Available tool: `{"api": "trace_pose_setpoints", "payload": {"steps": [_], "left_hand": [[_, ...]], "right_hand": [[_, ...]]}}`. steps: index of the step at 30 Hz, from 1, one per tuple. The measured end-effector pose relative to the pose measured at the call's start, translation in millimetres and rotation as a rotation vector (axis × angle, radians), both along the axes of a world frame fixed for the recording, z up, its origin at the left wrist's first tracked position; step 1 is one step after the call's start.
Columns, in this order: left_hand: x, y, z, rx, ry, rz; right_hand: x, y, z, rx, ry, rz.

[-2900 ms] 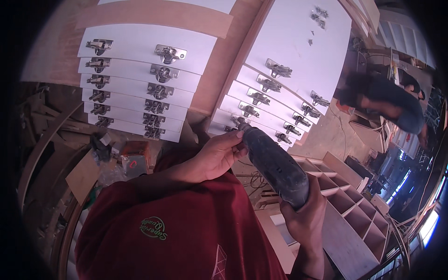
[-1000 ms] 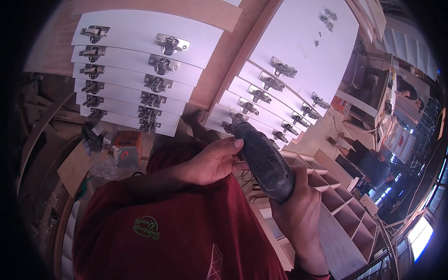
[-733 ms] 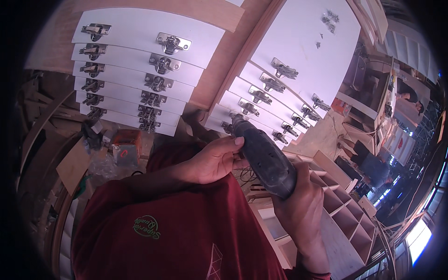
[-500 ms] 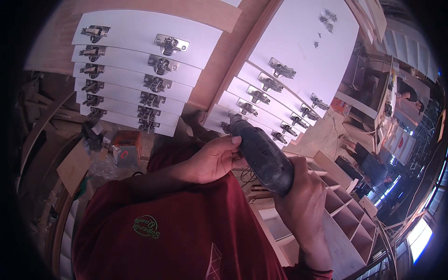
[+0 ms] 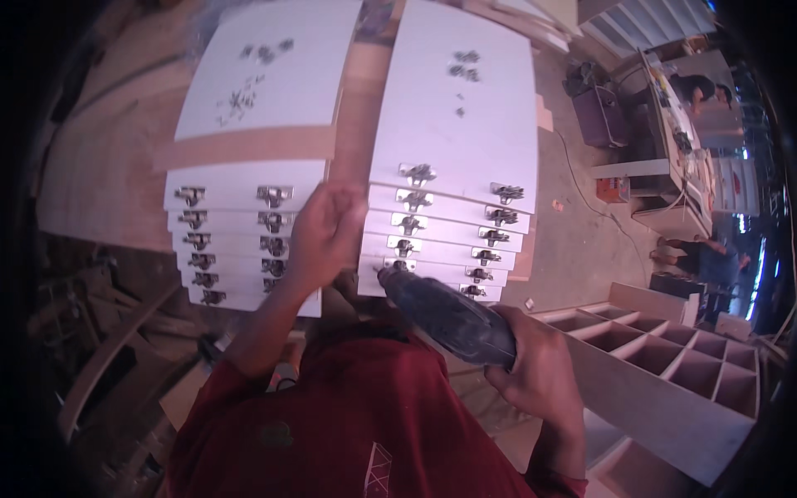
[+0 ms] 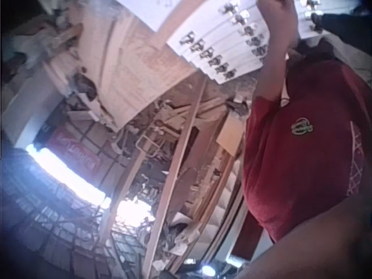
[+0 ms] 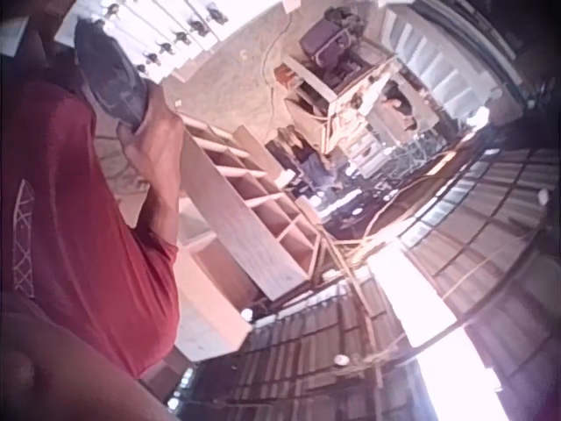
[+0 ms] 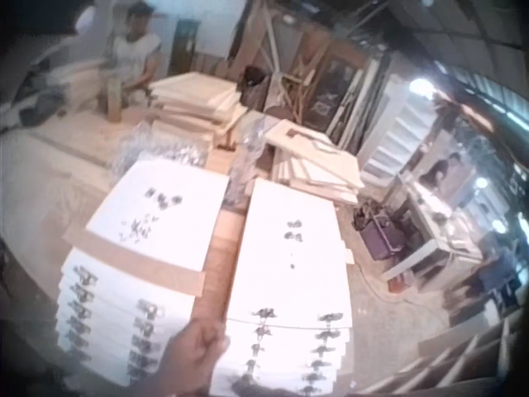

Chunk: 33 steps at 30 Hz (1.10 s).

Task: The person attaches hinges to a series of white cabinet doors using a power drill and screws, occasionally using a wooden block for alignment.

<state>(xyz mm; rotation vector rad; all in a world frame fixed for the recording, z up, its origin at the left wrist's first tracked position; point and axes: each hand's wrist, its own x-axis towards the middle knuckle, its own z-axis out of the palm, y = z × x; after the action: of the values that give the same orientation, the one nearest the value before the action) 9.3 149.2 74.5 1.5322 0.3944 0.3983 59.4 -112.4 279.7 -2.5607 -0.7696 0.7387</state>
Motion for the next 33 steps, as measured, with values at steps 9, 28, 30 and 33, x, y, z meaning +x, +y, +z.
{"api": "trace_pose_setpoints", "payload": {"steps": [9,28,30,33], "left_hand": [[242,21,-31,1.0,-0.14,-0.379],[283,-20,-18,1.473,0.279,-0.487],[282,-20,-24,1.397,0.286,-0.455],[284,-21,-26,1.378,0.322,-0.416]], "right_hand": [[-55,-133,-56,0.266,0.198,-0.469],[-26,-299,-99,0.448,0.305,-0.586],[-23,-304,-103,0.443,0.315,-0.582],[-19,-311,-104,0.457,0.328,-0.579]]}}
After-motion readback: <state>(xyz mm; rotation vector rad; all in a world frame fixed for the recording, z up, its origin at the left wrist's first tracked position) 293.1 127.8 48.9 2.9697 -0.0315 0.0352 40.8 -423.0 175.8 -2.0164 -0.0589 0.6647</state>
